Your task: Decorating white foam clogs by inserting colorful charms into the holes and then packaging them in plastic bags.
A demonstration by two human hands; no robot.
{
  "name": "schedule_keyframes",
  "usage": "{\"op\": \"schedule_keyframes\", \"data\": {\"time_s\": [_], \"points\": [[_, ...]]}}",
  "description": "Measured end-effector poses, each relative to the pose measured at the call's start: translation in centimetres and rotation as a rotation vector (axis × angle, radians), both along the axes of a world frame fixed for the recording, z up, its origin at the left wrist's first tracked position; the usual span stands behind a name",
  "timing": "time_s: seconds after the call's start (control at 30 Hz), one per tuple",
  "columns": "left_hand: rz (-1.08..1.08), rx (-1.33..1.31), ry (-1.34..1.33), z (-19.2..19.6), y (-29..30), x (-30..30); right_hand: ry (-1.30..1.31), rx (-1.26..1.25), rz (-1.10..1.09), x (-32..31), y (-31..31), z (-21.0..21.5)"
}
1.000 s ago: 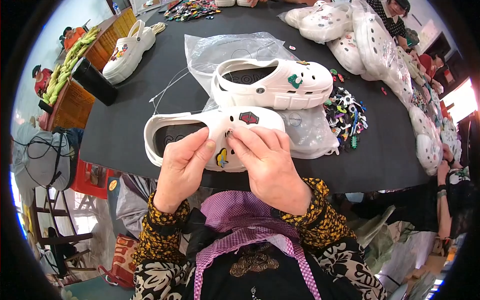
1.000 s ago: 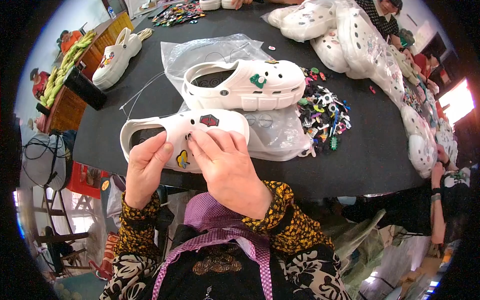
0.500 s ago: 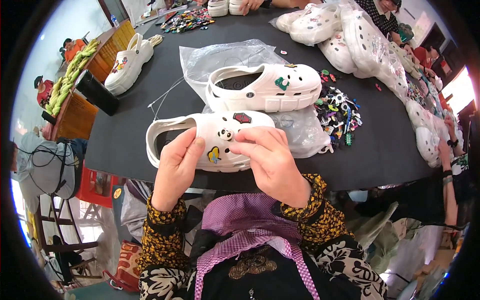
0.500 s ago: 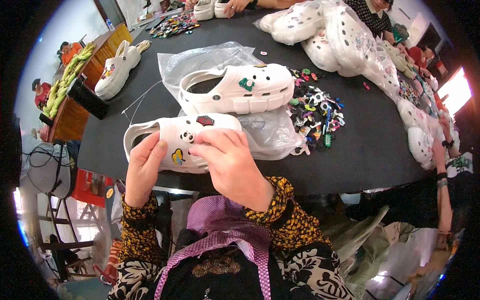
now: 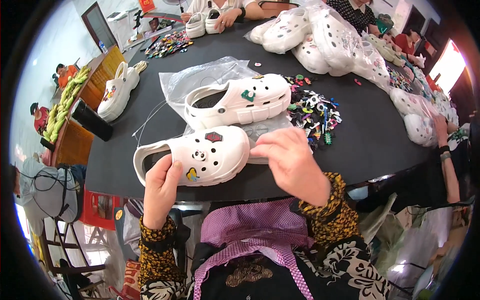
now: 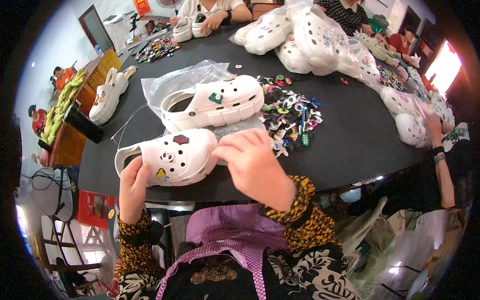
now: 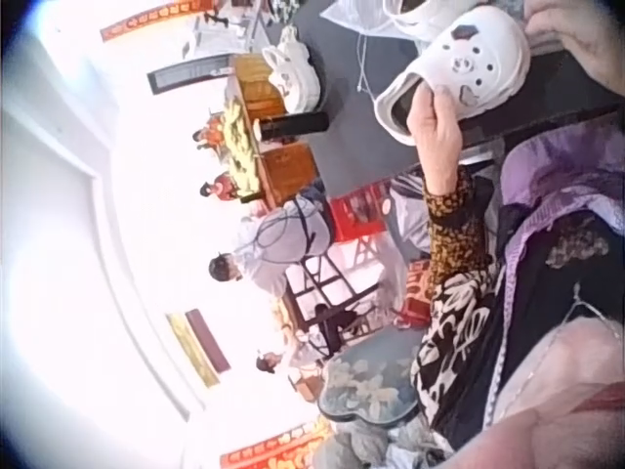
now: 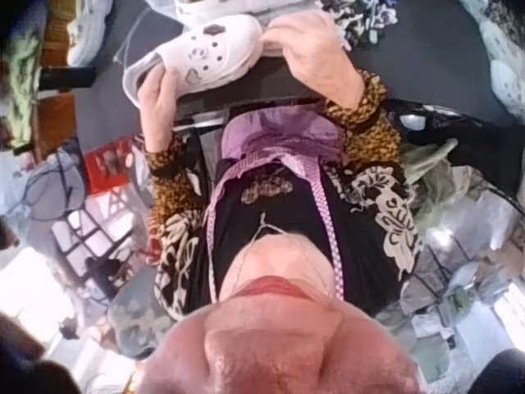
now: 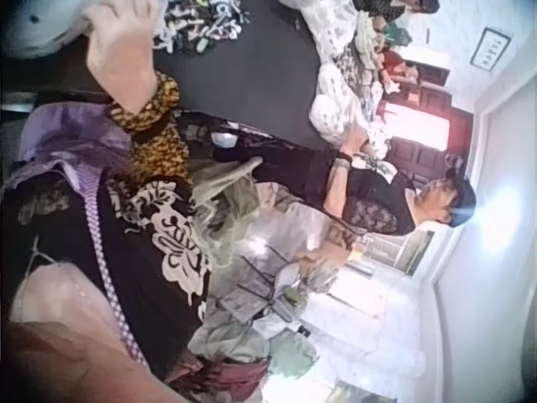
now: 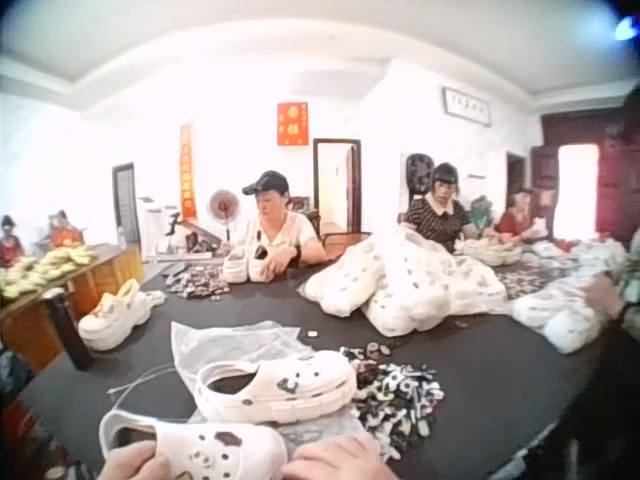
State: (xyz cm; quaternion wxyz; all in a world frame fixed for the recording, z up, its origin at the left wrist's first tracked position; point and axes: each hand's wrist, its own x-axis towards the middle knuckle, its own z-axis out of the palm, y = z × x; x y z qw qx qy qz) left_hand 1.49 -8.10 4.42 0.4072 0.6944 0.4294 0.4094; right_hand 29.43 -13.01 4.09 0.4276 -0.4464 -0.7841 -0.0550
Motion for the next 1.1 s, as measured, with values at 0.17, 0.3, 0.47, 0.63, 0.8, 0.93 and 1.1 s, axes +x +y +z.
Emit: {"op": "schedule_keyframes", "data": {"time_s": [0.17, 0.3, 0.47, 0.63, 0.8, 0.93, 1.1], "points": [[-0.006, -0.092, -0.106, 0.3, 0.3, 0.9, -0.077, 0.041, -0.093, 4.0, 0.7, 2.0], [-0.084, -0.079, -0.047, 1.3, 0.5, 2.2, -0.115, 0.055, -0.147, 5.7, 0.3, 3.9], [-0.086, -0.044, -0.031, 2.0, 1.2, 4.2, 0.04, 0.134, -0.059, 6.4, -0.3, 7.1], [-0.022, 0.053, -0.028, 1.9, 2.4, 5.4, 0.623, -0.07, 0.252, 5.6, -3.1, 11.5], [-0.071, 0.12, 0.18, 1.5, 2.4, 6.5, 0.753, -0.273, 0.15, 12.0, -5.1, 13.5], [-0.024, 0.118, 0.134, 0.8, 1.9, 6.4, 0.879, -0.448, 0.062, 11.9, -4.8, 11.1], [-0.058, -0.062, 0.109, 0.7, 1.9, 5.6, 1.033, -0.706, -0.021, 14.1, -7.0, 9.1]]}}
